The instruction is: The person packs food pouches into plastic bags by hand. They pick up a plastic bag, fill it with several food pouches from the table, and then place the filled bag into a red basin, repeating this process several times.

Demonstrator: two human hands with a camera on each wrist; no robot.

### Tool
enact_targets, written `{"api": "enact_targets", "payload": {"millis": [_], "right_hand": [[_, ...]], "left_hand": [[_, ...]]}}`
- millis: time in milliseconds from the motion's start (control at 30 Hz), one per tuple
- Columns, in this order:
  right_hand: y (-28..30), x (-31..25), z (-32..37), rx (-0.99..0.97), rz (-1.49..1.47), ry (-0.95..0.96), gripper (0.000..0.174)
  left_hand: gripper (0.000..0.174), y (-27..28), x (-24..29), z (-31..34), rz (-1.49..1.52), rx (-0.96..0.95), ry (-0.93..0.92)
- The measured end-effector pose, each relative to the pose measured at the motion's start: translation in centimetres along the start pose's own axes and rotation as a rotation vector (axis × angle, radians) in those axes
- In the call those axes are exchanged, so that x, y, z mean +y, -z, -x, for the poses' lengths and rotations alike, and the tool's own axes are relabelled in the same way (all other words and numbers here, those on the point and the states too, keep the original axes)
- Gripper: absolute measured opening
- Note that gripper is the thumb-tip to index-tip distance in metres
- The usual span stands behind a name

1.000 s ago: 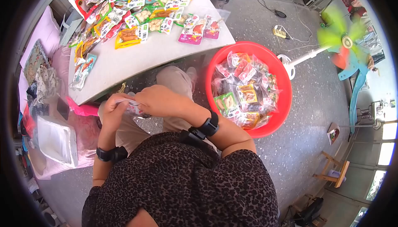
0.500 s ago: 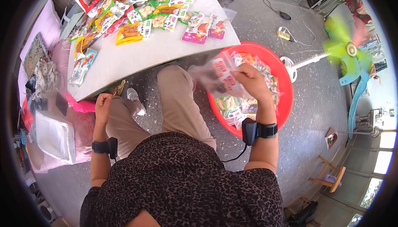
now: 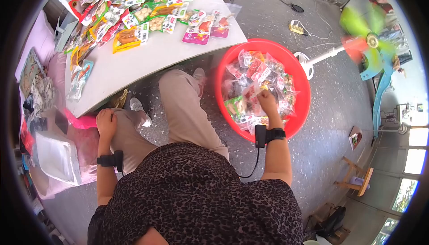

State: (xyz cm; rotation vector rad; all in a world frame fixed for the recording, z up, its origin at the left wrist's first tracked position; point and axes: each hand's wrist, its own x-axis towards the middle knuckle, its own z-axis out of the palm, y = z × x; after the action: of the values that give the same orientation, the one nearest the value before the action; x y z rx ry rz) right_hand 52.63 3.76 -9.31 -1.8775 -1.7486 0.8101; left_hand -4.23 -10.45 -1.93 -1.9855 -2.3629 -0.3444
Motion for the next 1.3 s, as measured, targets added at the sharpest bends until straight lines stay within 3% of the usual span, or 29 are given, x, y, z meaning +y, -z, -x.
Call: {"api": "enact_targets", "payload": {"millis": [233, 333, 433, 633, 767, 833, 900, 1067, 1167, 1300], "right_hand": [[-2.7, 5.0, 2.4, 0.089, -0.016, -0.146, 0.018], [0.2, 7.8, 1.8, 0.124, 0.061, -0.246, 0.019], [5.4, 10.9, 1.1, 0.227, 0.201, -0.198, 0.02], [13.3, 9.8, 3.3, 0.344, 0.69, -0.253, 0.017], [11.4, 12.4, 5.6, 0.174, 0.754, -0.45, 0.013], [8.7, 13.3, 7.6, 0.115, 0.74, -0.452, 0.019], [5.3, 17.0, 8.6, 0.094, 0.546, -0.392, 0.019], [-0.7, 13.8, 8.7, 0.021, 0.42, -0.36, 0.017], [-2.4, 12.4, 6.0, 0.001, 0.412, -0.183, 0.018], [-2.4, 2.3, 1.7, 0.052, 0.188, -0.018, 0.016]], "left_hand": [[0.011, -0.1, 0.2, 0.3, -0.025, 0.041, -0.051], [0.011, -0.2, 0.0, 0.3, -0.037, 0.039, -0.046], [0.01, -0.1, 0.0, 0.3, -0.042, 0.017, -0.039], [0.009, -0.4, 0.1, 0.5, -0.076, 0.044, -0.06], [0.009, -0.3, 0.3, 0.6, -0.084, 0.057, -0.067], [0.009, -0.2, 0.4, 0.5, -0.072, 0.031, -0.051], [0.009, -0.1, 0.4, 0.5, -0.075, 0.031, -0.054], [0.01, -0.3, 0.2, 0.6, -0.087, 0.06, -0.07], [0.01, -0.4, -0.1, 0.9, -0.069, 0.077, -0.067], [0.01, -0.1, -0.5, 1.1, -0.048, 0.082, -0.042]]}}
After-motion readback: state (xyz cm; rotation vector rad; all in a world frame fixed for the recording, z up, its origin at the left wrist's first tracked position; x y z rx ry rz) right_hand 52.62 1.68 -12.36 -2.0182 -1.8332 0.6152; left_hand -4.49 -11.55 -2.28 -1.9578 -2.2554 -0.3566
